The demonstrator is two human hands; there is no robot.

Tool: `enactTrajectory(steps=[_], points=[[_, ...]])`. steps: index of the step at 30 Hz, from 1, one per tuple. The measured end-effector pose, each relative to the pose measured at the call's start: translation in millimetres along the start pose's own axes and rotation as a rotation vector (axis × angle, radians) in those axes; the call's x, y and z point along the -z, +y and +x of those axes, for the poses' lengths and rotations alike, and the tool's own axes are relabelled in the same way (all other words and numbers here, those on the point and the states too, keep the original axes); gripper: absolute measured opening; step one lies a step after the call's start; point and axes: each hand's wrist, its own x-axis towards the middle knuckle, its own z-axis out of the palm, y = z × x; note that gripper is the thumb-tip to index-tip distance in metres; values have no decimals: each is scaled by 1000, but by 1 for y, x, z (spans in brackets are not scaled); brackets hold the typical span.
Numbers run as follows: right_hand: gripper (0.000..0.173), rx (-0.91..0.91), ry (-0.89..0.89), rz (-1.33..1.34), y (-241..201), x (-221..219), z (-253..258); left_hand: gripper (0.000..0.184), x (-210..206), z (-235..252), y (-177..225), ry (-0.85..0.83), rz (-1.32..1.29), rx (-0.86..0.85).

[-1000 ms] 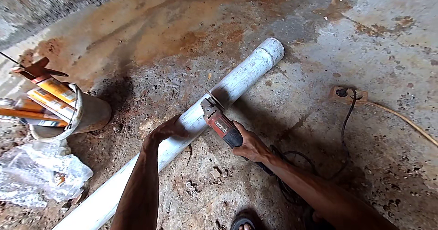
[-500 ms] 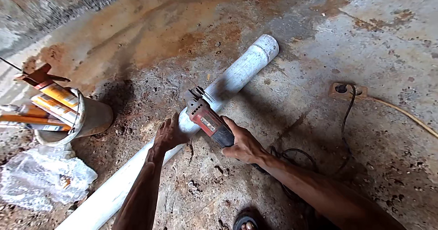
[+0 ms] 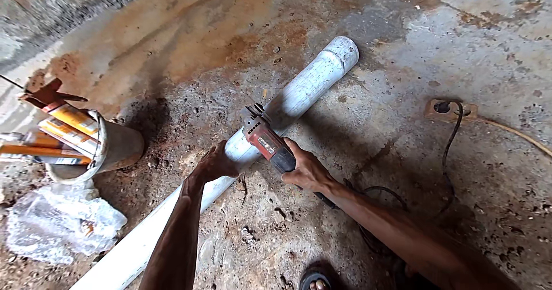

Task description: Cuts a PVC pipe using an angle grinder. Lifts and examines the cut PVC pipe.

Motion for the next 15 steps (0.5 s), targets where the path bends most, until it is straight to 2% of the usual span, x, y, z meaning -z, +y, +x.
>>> enactTrajectory(steps=[15], points=[[101,-10,-13,-6,14,-4,5,124,0,0,0,12,-18,9]])
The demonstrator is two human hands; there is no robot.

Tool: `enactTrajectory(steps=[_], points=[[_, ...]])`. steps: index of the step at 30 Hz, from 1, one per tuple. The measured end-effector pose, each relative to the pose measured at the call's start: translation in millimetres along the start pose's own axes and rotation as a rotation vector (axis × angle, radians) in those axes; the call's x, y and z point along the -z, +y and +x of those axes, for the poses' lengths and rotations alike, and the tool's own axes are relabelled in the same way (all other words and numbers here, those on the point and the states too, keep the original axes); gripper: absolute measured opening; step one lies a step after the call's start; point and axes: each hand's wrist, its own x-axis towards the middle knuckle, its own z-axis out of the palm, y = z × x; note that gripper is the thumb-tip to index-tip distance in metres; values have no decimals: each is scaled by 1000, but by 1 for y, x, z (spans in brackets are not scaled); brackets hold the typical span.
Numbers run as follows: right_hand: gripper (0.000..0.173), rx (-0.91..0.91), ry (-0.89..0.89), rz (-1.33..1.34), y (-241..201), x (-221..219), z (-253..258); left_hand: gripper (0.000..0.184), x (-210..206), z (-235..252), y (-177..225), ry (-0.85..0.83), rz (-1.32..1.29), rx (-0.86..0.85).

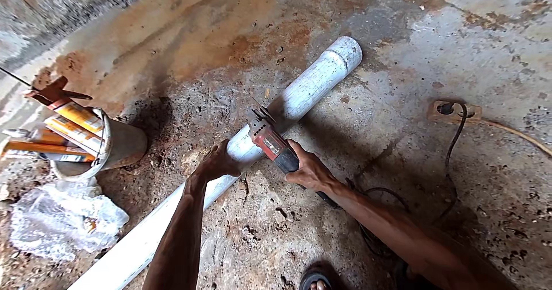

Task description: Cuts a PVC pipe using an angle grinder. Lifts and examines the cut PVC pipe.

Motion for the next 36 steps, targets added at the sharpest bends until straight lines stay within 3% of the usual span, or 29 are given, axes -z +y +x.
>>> enactTrajectory(steps=[36], points=[[105,7,11,-20,30,-5,-21,124,-1,1,-1,1,-18,9]])
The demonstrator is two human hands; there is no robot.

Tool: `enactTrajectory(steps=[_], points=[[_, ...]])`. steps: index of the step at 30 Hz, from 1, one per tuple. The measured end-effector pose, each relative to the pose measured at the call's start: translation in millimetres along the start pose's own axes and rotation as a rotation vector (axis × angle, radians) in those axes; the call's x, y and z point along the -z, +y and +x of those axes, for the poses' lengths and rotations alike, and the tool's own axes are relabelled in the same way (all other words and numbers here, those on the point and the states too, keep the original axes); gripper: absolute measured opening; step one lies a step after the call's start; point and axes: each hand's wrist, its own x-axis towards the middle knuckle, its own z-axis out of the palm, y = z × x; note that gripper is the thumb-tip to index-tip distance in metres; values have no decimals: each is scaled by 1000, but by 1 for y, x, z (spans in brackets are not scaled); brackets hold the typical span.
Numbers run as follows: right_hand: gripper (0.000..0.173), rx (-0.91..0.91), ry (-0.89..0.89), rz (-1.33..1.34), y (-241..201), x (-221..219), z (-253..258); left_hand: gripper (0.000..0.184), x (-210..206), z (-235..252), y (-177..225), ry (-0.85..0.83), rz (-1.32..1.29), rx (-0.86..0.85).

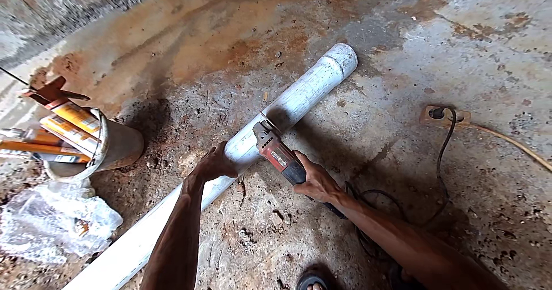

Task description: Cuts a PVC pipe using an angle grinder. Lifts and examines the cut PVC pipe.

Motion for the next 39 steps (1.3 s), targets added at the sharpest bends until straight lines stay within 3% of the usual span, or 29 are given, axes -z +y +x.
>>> enactTrajectory(steps=[28,39], points=[[106,-18,-3,11,19,-2,-17,124,0,0,-1,0,0,-1],[105,31,28,-5,1,6,-44,126,-5,-3,0,32,8,-2]])
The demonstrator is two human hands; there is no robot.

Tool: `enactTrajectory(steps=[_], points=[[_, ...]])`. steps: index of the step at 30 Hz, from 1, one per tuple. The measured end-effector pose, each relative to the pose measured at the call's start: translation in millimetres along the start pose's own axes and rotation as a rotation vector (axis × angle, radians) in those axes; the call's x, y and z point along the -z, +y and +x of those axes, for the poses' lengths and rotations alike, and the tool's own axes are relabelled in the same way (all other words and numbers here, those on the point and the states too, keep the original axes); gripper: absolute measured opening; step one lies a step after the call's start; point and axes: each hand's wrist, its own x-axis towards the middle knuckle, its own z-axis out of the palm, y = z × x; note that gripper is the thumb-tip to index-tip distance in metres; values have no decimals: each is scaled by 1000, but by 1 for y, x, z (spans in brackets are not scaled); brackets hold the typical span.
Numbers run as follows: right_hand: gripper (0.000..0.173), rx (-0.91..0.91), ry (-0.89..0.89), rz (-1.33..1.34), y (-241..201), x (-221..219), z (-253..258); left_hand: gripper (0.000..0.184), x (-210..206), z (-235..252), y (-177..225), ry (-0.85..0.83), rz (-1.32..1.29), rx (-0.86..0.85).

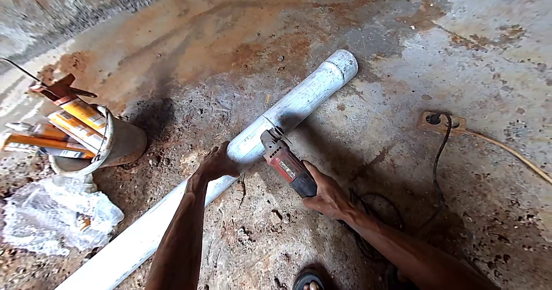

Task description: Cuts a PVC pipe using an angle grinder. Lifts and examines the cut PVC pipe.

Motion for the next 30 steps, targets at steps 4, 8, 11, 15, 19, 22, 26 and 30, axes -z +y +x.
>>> enactTrajectory(steps=[4,8,11,15,19,22,26,30], points=[[104,67,-1,50,-29,7,-9,131,-13,-11,5,90,115,-6],[103,88,-30,75,-44,8,-14,118,-64,-49,23,434,210,-97],[104,90,-26,84,-41,7,-19,102,-109,-77,33,751,149,-205],[105,41,-31,87,-30,9,-24,102,-86,-98,29,521,-51,-199],[107,20,-32,103,-23,6,-24,136,-59,-76,37,-26,47,-131],[106,6,-28,91,-18,5,-26,139,-59,-75,48,-75,88,-129],[106,-3,-33,61,-6,8,-24,136,-57,-70,44,-91,65,-133],[106,16,-28,65,2,7,-23,134,-51,-64,42,-121,14,-137]])
